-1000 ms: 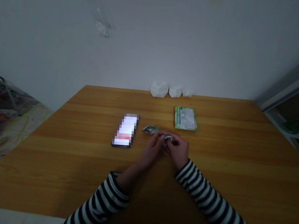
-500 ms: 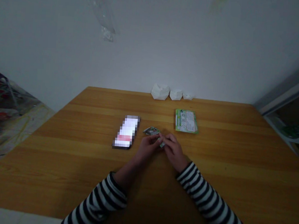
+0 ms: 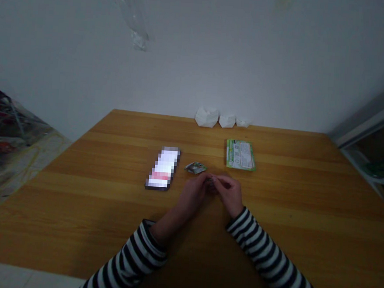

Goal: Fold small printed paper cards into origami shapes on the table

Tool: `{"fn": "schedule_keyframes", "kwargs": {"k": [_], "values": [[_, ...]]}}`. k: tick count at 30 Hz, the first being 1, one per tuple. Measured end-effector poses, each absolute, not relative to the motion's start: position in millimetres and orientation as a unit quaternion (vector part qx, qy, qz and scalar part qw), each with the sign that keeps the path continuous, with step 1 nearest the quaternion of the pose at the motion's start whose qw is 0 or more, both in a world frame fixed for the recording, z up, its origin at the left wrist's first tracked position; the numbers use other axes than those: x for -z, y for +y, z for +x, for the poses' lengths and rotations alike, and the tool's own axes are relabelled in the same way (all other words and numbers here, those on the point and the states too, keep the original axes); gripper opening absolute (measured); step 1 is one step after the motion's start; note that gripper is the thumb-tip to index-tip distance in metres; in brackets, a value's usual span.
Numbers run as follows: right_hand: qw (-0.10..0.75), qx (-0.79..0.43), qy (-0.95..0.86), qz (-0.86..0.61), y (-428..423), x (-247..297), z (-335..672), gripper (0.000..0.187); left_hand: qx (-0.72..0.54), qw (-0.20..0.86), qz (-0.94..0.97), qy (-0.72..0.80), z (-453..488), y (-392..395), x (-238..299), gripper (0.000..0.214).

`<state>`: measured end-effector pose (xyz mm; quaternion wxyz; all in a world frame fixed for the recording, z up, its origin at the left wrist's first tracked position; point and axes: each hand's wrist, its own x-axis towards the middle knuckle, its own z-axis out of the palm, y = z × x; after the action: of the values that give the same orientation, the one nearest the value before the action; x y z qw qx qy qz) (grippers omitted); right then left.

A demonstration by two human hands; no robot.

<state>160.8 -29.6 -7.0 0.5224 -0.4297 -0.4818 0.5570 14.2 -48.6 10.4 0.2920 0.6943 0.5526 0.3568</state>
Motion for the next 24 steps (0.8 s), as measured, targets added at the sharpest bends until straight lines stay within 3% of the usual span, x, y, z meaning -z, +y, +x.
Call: {"fn": "schedule_keyframes", "kwargs": {"k": [6, 17, 24], "values": [[0.517, -0.576, -0.481, -0.412, -29.6, 1.1, 161.3, 0.025, -0.383, 0.278, 0.685, 0.554, 14.6, -49.1, -13.8, 0.017], [0.534, -0.514, -0.474, -0.476, -34.3, 6.4, 154.0, 0.007, -0.296, 0.243, 0.719, 0.58, 16.0, -53.0, -11.5, 0.014], [0.533, -0.438, -0.521, -0.503, -33.9, 10.8, 153.7, 0.003, -0.371, 0.258, 0.665, 0.595, 17.4, -50.7, -13.6, 0.013]]}}
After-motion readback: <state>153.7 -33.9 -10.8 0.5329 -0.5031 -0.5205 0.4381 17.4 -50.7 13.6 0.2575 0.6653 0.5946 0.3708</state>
